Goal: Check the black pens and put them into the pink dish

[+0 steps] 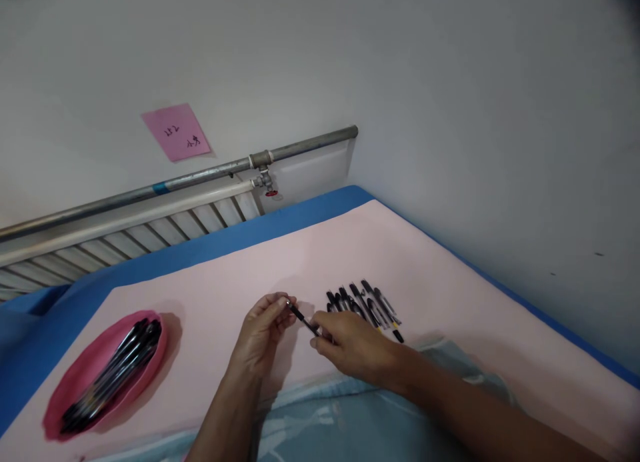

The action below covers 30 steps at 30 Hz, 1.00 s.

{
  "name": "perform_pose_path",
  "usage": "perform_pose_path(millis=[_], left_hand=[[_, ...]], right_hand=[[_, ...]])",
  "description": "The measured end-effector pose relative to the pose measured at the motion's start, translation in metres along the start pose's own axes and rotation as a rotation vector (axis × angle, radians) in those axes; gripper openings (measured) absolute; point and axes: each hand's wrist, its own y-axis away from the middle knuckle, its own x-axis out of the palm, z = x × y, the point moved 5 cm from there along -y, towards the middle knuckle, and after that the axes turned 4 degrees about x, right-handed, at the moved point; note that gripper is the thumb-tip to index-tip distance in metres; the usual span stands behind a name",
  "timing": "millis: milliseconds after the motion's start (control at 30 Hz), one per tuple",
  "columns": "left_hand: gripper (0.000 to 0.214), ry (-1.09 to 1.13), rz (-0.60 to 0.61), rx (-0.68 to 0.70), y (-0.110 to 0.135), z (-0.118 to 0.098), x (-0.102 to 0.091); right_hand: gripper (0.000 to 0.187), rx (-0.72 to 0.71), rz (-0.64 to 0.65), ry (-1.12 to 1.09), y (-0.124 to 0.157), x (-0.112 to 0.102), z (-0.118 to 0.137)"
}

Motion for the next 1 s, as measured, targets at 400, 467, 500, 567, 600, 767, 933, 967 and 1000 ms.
perform_pose_path(millis=[400,467,500,567,600,767,933,967,1000], left_hand=[[0.019,-0.062,0.031,0.014,0.0011,0.0036,0.0036],[0.020,-0.043,0.037,0.003,0.0012,0.0048,0.0050],[0.020,-0.033,0.036,0.004,0.0012,0.0054,0.0056],[0.020,-0.019,0.027,0.016,0.0011,0.0066,0.0060],[0.019,-0.020,0.025,0.018,0.0011,0.0073,0.0061],[0.017,-0.060,0.042,0.007,0.0008,0.0083,0.0047],[0.020,-0.035,0.069,-0.002,0.0006,0.0078,0.0059],[0.023,-0.034,0.057,-0.003,0.0006,0.0082,0.0062],[0.024,-0.036,0.044,-0.002,0.0008,0.0087,0.0063]], right_hand=[[0.009,0.047,-0.012,-0.091,-0.0023,0.0051,-0.0023],[0.010,0.052,-0.006,-0.105,-0.0029,0.0060,-0.0024],[0.011,0.047,-0.008,-0.110,-0.0030,0.0061,-0.0022],[0.013,0.026,-0.013,-0.114,-0.0028,0.0060,-0.0011],[0.014,0.015,-0.014,-0.115,-0.0025,0.0059,-0.0005],[0.012,0.027,0.005,-0.113,-0.0016,0.0069,0.0001],[0.008,0.028,-0.018,-0.121,-0.0027,0.0077,-0.0018],[0.008,0.024,-0.020,-0.121,-0.0029,0.0084,-0.0023],[0.009,0.020,-0.019,-0.122,-0.0030,0.0092,-0.0028]])
